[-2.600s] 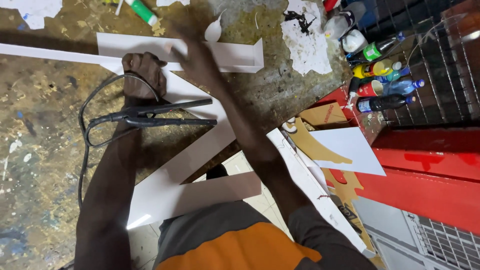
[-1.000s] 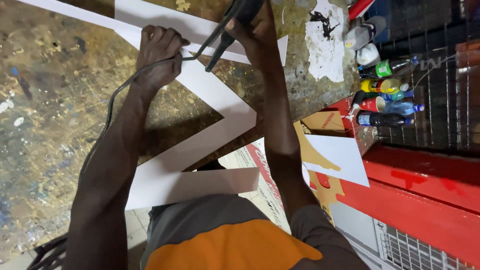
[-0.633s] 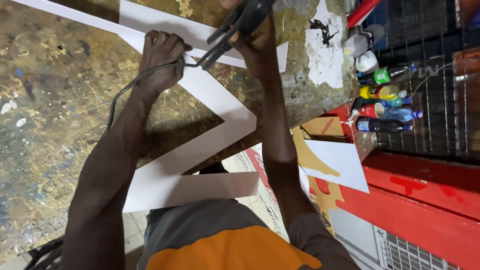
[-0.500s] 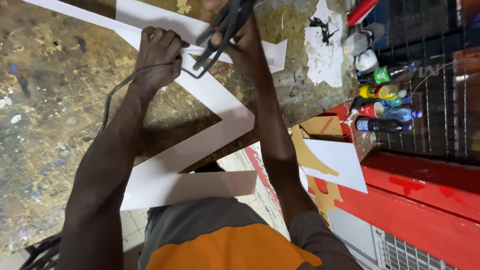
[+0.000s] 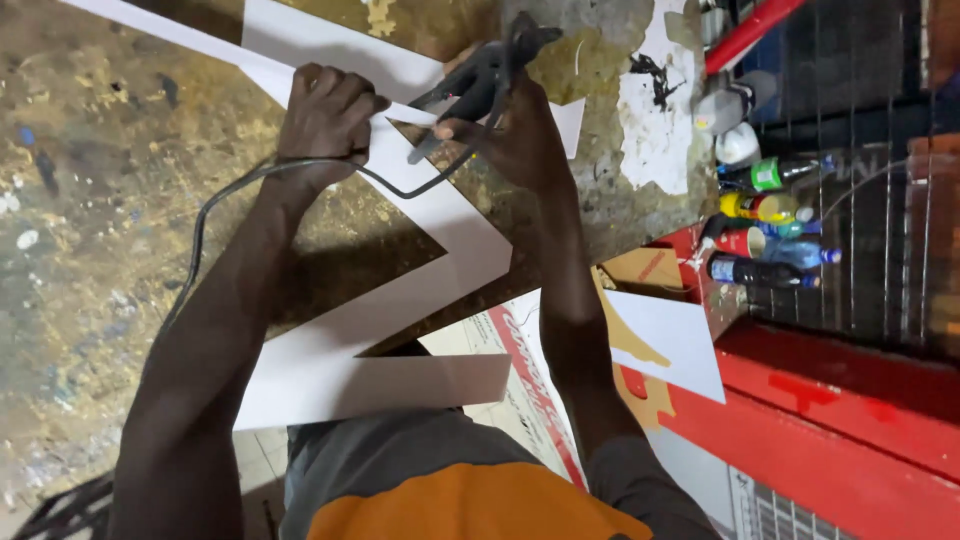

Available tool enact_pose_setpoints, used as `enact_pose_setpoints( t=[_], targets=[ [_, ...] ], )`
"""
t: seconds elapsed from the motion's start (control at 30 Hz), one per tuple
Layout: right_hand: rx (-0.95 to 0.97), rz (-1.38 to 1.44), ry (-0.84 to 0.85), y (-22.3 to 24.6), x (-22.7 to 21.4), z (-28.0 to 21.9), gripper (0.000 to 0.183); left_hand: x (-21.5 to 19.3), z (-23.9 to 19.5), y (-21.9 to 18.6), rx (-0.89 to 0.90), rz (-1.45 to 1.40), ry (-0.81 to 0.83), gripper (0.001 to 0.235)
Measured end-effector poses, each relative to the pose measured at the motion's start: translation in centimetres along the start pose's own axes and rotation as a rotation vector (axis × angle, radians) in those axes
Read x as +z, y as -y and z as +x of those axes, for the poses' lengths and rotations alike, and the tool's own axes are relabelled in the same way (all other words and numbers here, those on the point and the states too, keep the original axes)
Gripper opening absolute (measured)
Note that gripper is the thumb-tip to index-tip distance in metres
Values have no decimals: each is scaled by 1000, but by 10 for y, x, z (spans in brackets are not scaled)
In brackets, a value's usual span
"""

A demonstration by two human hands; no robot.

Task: Assembling a 3D sign letter by applying adhesive to the edges and attaching side strips.

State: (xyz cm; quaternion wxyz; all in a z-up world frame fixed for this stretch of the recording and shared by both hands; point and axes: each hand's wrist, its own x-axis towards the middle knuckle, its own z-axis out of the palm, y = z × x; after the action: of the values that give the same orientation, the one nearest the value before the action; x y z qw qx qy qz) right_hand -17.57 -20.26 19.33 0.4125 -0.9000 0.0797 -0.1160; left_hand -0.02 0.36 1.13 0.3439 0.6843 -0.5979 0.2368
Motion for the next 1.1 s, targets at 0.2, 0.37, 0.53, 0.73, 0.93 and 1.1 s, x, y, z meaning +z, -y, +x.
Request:
enact_pose_setpoints(
  t=[0.2,0.37,0.53,0.73,0.93,1.1],
  targets=[
    [333,169,-191,24,15,-7,54,-7,4,1,-12,-20,57,47],
    [340,342,-225,44,38,-6,68,17,-15,11,-132,-235,102,69],
    [188,603,-213,37,55,-1,58,6,-14,12,-123,-268,130,65],
    [49,365,-168,13,68,-4,71,22,-11,8,-200,-280,-85,26],
    [47,305,-135,9,62,-2,68,11,1,6,-193,-309,-182,22],
    [-37,200,-142,-1,69,5,61,9,7,10,-146,-319,-257,30]
  ],
)
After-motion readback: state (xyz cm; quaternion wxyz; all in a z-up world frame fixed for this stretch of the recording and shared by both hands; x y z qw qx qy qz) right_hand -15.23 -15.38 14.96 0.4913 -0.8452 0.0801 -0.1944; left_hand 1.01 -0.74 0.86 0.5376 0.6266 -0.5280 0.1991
